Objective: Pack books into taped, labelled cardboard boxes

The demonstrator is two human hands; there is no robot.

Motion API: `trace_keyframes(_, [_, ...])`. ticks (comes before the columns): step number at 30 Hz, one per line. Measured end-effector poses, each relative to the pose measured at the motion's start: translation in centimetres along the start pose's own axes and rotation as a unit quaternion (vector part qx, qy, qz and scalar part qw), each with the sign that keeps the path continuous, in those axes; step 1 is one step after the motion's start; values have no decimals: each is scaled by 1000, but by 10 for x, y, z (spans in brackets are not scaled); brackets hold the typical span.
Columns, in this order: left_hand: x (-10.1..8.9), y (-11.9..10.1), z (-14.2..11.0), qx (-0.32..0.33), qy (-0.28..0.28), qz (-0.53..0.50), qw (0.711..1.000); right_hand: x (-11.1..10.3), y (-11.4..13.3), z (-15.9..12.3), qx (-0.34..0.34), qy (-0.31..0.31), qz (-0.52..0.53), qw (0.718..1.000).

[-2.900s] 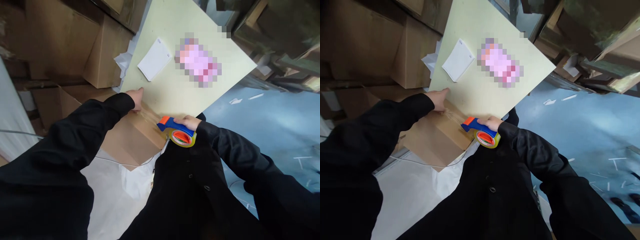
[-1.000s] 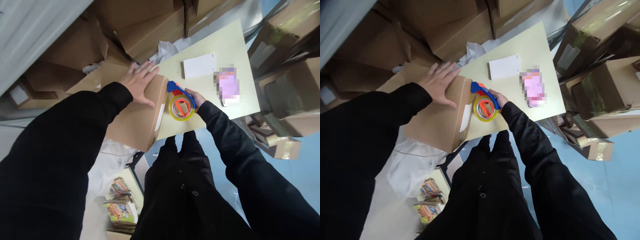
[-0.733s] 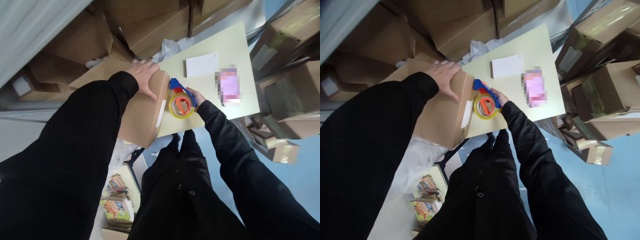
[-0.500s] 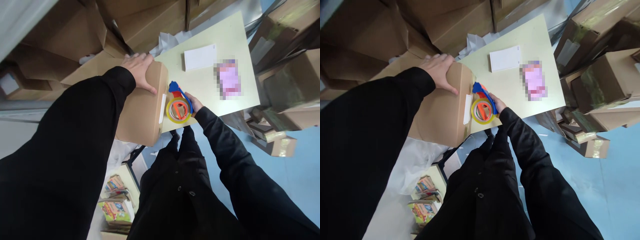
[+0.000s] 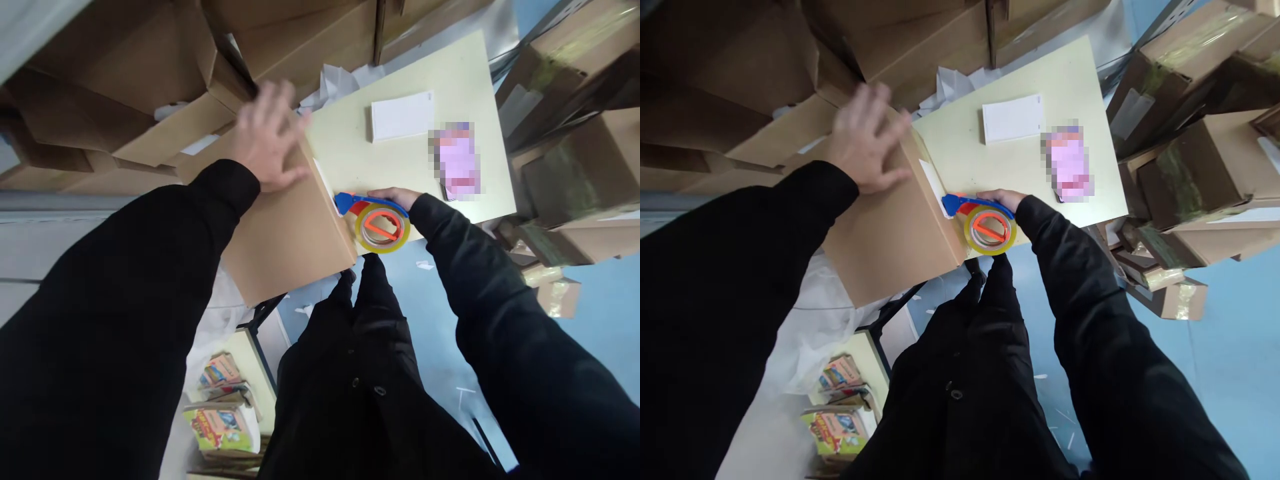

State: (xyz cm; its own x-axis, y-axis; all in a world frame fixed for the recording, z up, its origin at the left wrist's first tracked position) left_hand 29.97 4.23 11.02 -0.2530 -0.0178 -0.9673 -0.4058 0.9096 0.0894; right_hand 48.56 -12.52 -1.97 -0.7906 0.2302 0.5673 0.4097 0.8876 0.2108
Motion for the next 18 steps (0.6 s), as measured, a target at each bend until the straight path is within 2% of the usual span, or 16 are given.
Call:
trace_keyframes(2, [5,-19,8,130,42,-34,990,0,9,0,9,6,-21,1000])
trace_keyframes(4, [14,-23,14,164,57,-58,983,1,5,-3,8,7,-21,1000])
trace_keyframes(8, [27,-13,19,117,53,-90,988,-3,-13,-12,-24,-12,20,999])
trace_keyframes(12, [23,-7,18,90,57,-94,990,-18,-31,-24,-61,-55,67,994])
trace_keyframes(14, [21,-3,15,75,53,-94,991,-24,-50,-31,-47,-55,73,995])
trace_keyframes(18, [26,11,7,45,50,-101,993,-28,-102,-45,-7,-39,85,996])
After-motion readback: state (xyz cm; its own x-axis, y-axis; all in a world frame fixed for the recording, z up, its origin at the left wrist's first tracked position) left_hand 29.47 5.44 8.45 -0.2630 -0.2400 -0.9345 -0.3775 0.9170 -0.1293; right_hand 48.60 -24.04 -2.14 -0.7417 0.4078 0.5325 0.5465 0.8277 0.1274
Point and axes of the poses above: each hand's wrist, its own z-axis towards the middle knuckle, its own x-axis out of the palm, y = z × x, the point moved 4 cm from there along z, towards the middle knuckle, and after that the axes turned 3 degrees about z, right-handed, at the moved point
